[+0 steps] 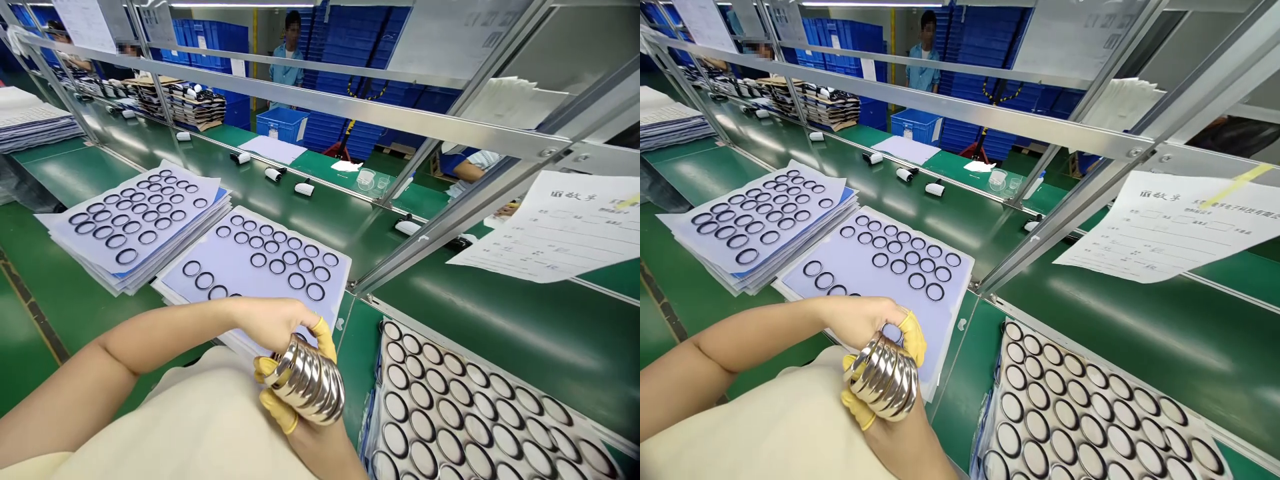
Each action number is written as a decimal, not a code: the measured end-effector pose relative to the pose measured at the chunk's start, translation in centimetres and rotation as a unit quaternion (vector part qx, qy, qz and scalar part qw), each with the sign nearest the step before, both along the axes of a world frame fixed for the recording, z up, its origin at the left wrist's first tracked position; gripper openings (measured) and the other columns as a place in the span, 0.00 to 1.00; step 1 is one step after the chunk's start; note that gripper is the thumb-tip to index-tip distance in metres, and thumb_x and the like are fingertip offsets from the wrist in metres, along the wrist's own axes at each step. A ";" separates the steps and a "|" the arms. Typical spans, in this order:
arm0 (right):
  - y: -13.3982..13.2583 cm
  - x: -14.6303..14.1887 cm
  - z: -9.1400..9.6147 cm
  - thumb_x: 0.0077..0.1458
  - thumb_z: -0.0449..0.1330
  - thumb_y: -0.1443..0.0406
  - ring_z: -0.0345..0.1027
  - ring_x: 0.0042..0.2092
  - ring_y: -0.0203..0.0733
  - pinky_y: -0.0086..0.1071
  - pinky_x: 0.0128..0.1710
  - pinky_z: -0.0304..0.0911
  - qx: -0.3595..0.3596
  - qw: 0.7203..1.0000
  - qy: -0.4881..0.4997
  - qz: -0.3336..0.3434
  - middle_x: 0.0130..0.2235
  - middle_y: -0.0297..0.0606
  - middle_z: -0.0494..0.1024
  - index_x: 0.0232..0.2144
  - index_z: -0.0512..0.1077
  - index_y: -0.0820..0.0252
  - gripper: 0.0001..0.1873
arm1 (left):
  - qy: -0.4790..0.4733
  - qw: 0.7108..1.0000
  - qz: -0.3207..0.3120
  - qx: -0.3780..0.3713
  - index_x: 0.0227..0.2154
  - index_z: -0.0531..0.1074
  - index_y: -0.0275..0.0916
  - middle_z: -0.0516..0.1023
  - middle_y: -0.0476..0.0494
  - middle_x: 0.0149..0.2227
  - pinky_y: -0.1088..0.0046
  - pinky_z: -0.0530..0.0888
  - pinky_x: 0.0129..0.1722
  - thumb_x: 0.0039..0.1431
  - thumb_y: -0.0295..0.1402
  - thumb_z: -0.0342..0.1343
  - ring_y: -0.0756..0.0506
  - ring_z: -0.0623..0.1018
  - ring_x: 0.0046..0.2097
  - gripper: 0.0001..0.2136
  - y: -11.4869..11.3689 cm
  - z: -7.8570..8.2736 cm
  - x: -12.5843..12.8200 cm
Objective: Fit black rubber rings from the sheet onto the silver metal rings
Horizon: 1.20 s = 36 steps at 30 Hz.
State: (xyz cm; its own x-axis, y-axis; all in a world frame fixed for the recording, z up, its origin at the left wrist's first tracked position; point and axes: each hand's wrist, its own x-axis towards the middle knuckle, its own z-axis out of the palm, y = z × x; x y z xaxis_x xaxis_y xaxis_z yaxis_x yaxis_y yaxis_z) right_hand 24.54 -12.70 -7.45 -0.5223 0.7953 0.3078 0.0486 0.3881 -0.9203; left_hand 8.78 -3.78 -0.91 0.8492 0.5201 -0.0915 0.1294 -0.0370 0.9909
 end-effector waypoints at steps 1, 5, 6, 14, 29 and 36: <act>0.1 -0.1 0.2 0.57 0.61 0.68 0.75 0.44 0.45 0.40 0.51 0.70 0.008 1.000 0.006 -0.002 0.44 0.35 0.81 0.49 0.74 0.47 0.17 | -0.012 1.000 0.005 -0.013 0.33 0.76 0.38 0.78 0.45 0.38 0.67 0.73 0.46 0.49 0.23 0.61 0.44 0.76 0.44 0.08 0.1 -0.2 -0.1; 0.2 -0.6 0.9 0.58 0.60 0.66 0.75 0.38 0.43 0.39 0.46 0.72 -0.022 0.999 0.037 0.007 0.40 0.35 0.81 0.48 0.74 0.46 0.16 | -0.036 0.998 0.019 -0.052 0.31 0.75 0.37 0.78 0.44 0.37 0.63 0.73 0.48 0.48 0.29 0.65 0.43 0.76 0.43 0.07 0.4 -1.0 -0.3; 0.1 -0.7 0.9 0.59 0.59 0.65 0.75 0.38 0.44 0.40 0.45 0.72 -0.034 0.998 0.042 0.015 0.39 0.36 0.81 0.48 0.74 0.45 0.15 | -0.040 0.997 0.023 -0.059 0.31 0.75 0.37 0.78 0.43 0.37 0.62 0.72 0.48 0.48 0.31 0.66 0.43 0.76 0.43 0.08 0.4 -1.2 -0.3; 0.0 -0.6 0.0 0.58 0.61 0.65 0.76 0.42 0.47 0.44 0.49 0.71 -0.074 0.995 0.070 -0.003 0.41 0.35 0.82 0.46 0.76 0.44 0.14 | -0.066 0.995 0.046 -0.065 0.30 0.73 0.37 0.78 0.42 0.37 0.61 0.72 0.47 0.49 0.28 0.63 0.43 0.76 0.43 0.06 -0.3 -1.4 0.0; -0.6 -0.3 -2.7 0.57 0.60 0.70 0.78 0.44 0.48 0.41 0.46 0.76 0.086 0.989 0.049 -0.111 0.48 0.36 0.81 0.53 0.71 0.47 0.22 | 0.015 0.972 0.224 0.071 0.46 0.70 0.38 0.77 0.43 0.40 0.68 0.72 0.46 0.53 0.34 0.63 0.47 0.76 0.42 0.17 -3.1 -0.6 -6.7; 0.7 -0.9 -1.8 0.56 0.59 0.70 0.77 0.30 0.45 0.35 0.31 0.76 0.128 0.982 -0.004 -0.140 0.31 0.35 0.83 0.38 0.77 0.53 0.10 | -0.053 0.974 -0.068 -0.209 0.49 0.66 0.35 0.74 0.51 0.20 0.77 0.68 0.20 0.62 0.52 0.50 0.51 0.71 0.16 0.24 -5.0 0.0 -5.5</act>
State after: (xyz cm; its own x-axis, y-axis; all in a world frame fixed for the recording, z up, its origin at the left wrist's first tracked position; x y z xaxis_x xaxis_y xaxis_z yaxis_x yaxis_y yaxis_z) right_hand 23.67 -11.99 -9.22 -0.2975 0.8053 0.5128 0.1942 0.5769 -0.7934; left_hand 3.24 -8.77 -0.92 0.9235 0.3385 -0.1802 0.0482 0.3636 0.9303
